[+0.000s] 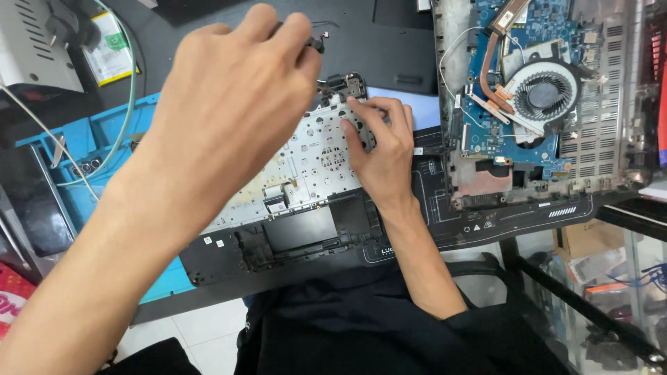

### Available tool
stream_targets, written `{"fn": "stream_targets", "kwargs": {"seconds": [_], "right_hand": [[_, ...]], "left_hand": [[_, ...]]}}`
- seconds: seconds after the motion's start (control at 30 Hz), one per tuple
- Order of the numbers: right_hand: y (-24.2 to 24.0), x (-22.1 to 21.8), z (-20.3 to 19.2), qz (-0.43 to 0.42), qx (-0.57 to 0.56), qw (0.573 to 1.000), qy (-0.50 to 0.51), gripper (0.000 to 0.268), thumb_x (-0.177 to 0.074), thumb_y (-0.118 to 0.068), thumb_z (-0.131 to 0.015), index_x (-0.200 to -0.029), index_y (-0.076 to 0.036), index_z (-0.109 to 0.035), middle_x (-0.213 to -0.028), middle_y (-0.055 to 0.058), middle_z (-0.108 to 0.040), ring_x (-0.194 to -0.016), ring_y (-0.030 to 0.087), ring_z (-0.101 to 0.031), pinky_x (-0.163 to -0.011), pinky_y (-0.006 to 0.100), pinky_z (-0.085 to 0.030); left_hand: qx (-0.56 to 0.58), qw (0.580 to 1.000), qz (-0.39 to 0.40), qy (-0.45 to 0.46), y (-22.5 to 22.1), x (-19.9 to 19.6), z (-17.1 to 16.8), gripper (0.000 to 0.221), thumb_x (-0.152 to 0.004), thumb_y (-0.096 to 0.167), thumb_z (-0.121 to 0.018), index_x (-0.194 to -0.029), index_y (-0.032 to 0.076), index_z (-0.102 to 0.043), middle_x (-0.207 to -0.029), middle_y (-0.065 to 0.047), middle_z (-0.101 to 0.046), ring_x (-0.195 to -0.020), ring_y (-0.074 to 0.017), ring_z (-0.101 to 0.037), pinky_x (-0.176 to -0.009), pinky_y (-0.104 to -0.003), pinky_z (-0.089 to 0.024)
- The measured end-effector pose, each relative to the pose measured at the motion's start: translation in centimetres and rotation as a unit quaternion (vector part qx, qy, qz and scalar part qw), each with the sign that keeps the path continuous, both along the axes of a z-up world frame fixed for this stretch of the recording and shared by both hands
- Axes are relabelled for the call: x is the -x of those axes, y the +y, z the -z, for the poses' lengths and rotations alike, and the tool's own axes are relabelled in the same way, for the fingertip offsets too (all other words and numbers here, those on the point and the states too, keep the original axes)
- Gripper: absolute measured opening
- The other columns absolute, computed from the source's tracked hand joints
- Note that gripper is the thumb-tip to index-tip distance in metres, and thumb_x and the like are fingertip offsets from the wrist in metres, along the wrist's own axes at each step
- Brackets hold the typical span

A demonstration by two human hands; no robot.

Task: The person uses a long flexible screwdriver to remove screws from the exposed bottom chassis of a disassembled laptop on the workbench, steadying the chassis with the other hand and moving between screw positions around the frame.

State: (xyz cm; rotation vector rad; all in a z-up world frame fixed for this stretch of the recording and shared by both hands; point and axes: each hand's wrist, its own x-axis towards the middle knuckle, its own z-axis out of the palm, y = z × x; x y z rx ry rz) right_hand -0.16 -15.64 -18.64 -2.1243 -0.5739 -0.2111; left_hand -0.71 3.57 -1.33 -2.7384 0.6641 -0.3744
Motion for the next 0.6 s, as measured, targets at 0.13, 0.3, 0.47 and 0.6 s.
{"fn": "stream_targets", "kwargs": {"seconds": [0.13,0.3,0.47,0.6], "right_hand": [[0.1,0.1,0.3,-0.003,-0.003,1.000,-0.006,0.035,-0.087,-0.001,-0.082,-0.121,-0.003,-0.073,-0.112,0.011,-0.063,-0.100,0.030,-0.058,-0.090,0.039,-0.050],[0.0,0.5,-0.8,-0.014,0.002,1.000,-0.004,0.024,-0.090,0.001,-0.079,-0.112,-0.006,-0.075,-0.112,0.008,-0.067,-0.104,0.028,-0.061,-0.093,0.038,-0.052],[-0.8,1.2,-2.0,-0.136,0.022,0.989,0.046,0.018,-0.087,-0.006,-0.082,-0.104,-0.009,-0.078,-0.103,0.004,-0.067,-0.098,0.024,-0.063,-0.086,0.035,-0.052],[-0.5,1.2,-1.7,-0.159,0.069,0.985,0.003,0.015,-0.087,-0.009,-0.082,-0.101,-0.010,-0.079,-0.097,0.000,-0.067,-0.094,0.022,-0.063,-0.081,0.038,-0.048]], "left_hand": [[0.059,0.998,-0.033,0.004,2.4,2.5,0.7,0.011,-0.093,0.018,-0.072,-0.094,0.008,-0.068,-0.088,-0.002,-0.064,-0.090,-0.0196,-0.064,-0.071,-0.032,-0.051],[0.164,0.970,-0.146,0.108,4.7,6.5,3.1,0.017,-0.106,0.022,-0.069,-0.097,0.007,-0.067,-0.087,-0.004,-0.065,-0.090,-0.0263,-0.061,-0.085,-0.041,-0.045],[0.222,0.946,-0.203,0.123,6.3,10.3,3.8,0.015,-0.108,0.019,-0.068,-0.101,0.006,-0.068,-0.092,-0.005,-0.068,-0.094,-0.0262,-0.061,-0.088,-0.041,-0.042],[0.277,0.927,-0.224,0.115,6.4,12.0,4.0,0.014,-0.109,0.018,-0.067,-0.101,0.007,-0.068,-0.098,-0.006,-0.069,-0.096,-0.0265,-0.062,-0.088,-0.041,-0.041]]}}
